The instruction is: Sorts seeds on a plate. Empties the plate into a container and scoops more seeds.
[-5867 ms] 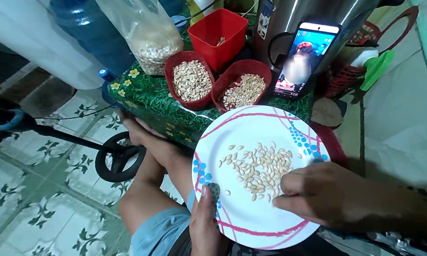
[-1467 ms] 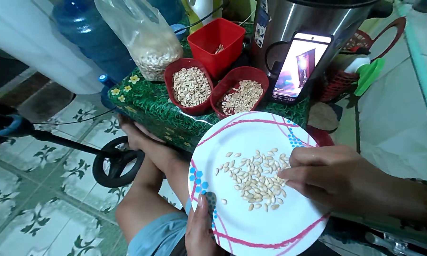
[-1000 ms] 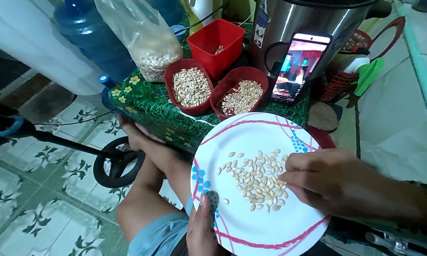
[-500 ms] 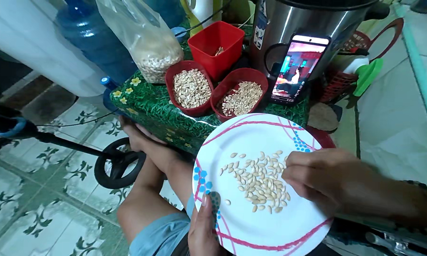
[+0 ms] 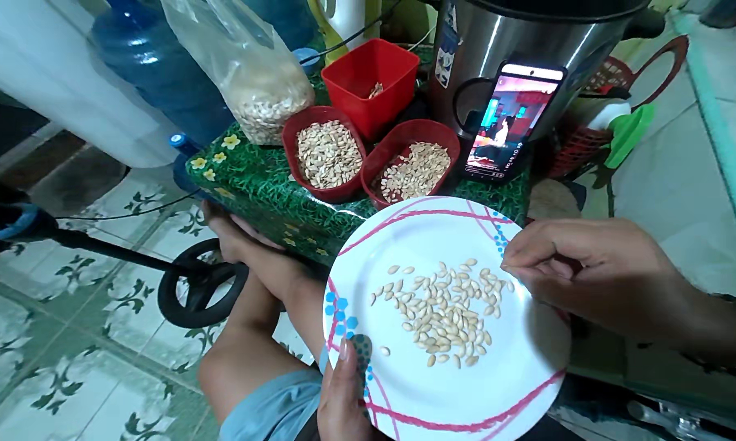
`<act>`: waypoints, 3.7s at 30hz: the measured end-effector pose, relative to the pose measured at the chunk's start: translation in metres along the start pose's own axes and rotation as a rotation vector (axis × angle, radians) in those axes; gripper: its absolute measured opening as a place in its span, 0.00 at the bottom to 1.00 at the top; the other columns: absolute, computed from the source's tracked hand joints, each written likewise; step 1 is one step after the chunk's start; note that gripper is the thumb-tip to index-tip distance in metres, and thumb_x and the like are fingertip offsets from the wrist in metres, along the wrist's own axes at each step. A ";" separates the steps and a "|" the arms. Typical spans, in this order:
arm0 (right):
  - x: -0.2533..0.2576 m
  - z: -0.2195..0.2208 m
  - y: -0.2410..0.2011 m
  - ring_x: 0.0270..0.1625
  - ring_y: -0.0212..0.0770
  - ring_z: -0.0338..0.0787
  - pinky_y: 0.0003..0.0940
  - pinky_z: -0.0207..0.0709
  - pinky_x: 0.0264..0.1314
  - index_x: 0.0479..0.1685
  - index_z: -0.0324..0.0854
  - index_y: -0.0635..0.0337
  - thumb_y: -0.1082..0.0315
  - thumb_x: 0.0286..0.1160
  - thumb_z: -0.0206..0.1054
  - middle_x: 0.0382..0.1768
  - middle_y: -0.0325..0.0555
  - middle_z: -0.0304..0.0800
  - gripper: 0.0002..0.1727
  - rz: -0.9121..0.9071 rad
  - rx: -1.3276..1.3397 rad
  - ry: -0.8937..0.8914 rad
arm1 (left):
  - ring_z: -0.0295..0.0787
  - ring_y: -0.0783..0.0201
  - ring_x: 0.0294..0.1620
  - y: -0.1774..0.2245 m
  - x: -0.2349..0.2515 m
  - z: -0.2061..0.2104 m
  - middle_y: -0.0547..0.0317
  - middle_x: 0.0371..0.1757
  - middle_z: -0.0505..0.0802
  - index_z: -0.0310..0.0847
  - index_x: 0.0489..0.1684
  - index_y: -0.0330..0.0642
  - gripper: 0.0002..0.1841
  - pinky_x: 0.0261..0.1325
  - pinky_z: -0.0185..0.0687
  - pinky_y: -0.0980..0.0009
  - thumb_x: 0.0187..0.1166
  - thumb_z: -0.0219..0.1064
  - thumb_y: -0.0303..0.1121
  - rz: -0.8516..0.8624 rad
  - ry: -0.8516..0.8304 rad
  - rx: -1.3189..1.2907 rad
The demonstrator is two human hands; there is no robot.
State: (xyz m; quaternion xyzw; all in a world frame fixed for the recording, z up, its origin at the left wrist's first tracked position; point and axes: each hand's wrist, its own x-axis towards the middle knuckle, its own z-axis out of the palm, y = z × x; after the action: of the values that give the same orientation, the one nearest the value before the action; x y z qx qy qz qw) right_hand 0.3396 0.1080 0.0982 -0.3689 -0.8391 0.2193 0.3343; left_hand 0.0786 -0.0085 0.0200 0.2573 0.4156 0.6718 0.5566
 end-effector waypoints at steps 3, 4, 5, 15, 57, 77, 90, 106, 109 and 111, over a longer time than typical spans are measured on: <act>0.001 -0.001 0.001 0.31 0.15 0.83 0.09 0.77 0.31 0.31 0.87 0.51 0.68 0.70 0.72 0.36 0.27 0.91 0.02 0.039 0.056 -0.011 | 0.94 0.72 0.54 0.000 0.000 -0.001 0.65 0.50 0.96 0.77 0.64 0.46 0.18 0.61 0.90 0.69 0.94 0.45 0.43 -0.004 -0.012 -0.010; 0.000 -0.001 0.002 0.31 0.15 0.83 0.09 0.78 0.31 0.33 0.88 0.51 0.66 0.71 0.72 0.36 0.27 0.92 0.02 0.037 0.045 -0.013 | 0.94 0.72 0.54 0.000 0.000 -0.002 0.65 0.51 0.96 0.77 0.64 0.46 0.18 0.61 0.90 0.69 0.94 0.45 0.43 -0.005 -0.013 -0.016; 0.000 -0.001 0.002 0.30 0.15 0.82 0.09 0.77 0.31 0.36 0.89 0.51 0.64 0.73 0.71 0.34 0.26 0.91 0.03 0.023 0.017 -0.018 | 0.93 0.72 0.54 0.000 0.000 -0.001 0.64 0.51 0.96 0.77 0.64 0.46 0.18 0.61 0.90 0.69 0.94 0.45 0.43 -0.006 -0.011 -0.019; -0.002 0.001 0.006 0.44 0.29 0.86 0.24 0.81 0.41 0.47 0.95 0.47 0.62 0.84 0.60 0.44 0.36 0.87 0.14 -0.205 -0.300 -0.192 | 0.94 0.71 0.54 -0.001 0.000 -0.001 0.64 0.51 0.96 0.76 0.64 0.45 0.18 0.60 0.90 0.69 0.95 0.43 0.41 -0.014 -0.010 -0.026; -0.004 0.008 0.005 0.44 0.19 0.87 0.14 0.82 0.48 0.39 0.91 0.55 0.66 0.78 0.65 0.40 0.33 0.92 0.09 -0.043 -0.130 -0.170 | 0.95 0.72 0.49 0.004 0.003 -0.001 0.64 0.47 0.95 0.71 0.66 0.38 0.18 0.57 0.92 0.71 0.94 0.36 0.34 -0.072 -0.006 0.031; 0.112 0.016 -0.016 0.61 0.53 0.92 0.55 0.84 0.62 0.62 0.90 0.58 0.73 0.85 0.60 0.60 0.52 0.92 0.16 -0.113 -0.599 -0.110 | 0.95 0.71 0.47 0.012 -0.004 -0.025 0.62 0.45 0.96 0.71 0.65 0.37 0.19 0.54 0.93 0.70 0.94 0.36 0.34 -0.092 0.031 -0.008; -0.001 0.007 0.001 0.47 0.40 0.86 0.34 0.80 0.47 0.41 0.93 0.51 0.63 0.82 0.60 0.39 0.38 0.89 0.13 -0.294 -0.324 -0.377 | 0.94 0.73 0.51 0.006 -0.004 -0.017 0.67 0.48 0.96 0.73 0.65 0.43 0.18 0.58 0.91 0.71 0.94 0.38 0.37 -0.030 0.032 0.008; -0.001 0.007 0.007 0.48 0.40 0.84 0.36 0.79 0.45 0.38 0.91 0.48 0.64 0.81 0.59 0.37 0.36 0.85 0.13 -0.229 -0.392 -0.432 | 0.94 0.75 0.51 0.004 -0.002 -0.013 0.68 0.48 0.97 0.82 0.58 0.50 0.18 0.58 0.91 0.72 0.94 0.42 0.41 -0.037 0.026 0.056; 0.000 0.009 0.007 0.48 0.39 0.85 0.35 0.79 0.46 0.41 0.92 0.48 0.65 0.81 0.57 0.37 0.35 0.87 0.14 -0.237 -0.397 -0.371 | 0.94 0.74 0.52 0.005 -0.003 -0.013 0.67 0.48 0.97 0.80 0.60 0.50 0.18 0.58 0.90 0.72 0.95 0.41 0.40 -0.040 0.024 0.053; 0.000 0.011 0.006 0.48 0.38 0.85 0.34 0.79 0.46 0.42 0.93 0.47 0.63 0.81 0.58 0.38 0.34 0.88 0.14 -0.230 -0.407 -0.298 | 0.94 0.74 0.52 0.006 -0.004 -0.013 0.67 0.48 0.96 0.79 0.61 0.49 0.18 0.58 0.90 0.71 0.95 0.40 0.40 -0.035 0.030 0.057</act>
State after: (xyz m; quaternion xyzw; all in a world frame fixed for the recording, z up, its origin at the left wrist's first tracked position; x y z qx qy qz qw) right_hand 0.3346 0.1100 0.0872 -0.2944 -0.9422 0.0585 0.1491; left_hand 0.0656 -0.0160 0.0183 0.2555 0.4475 0.6535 0.5545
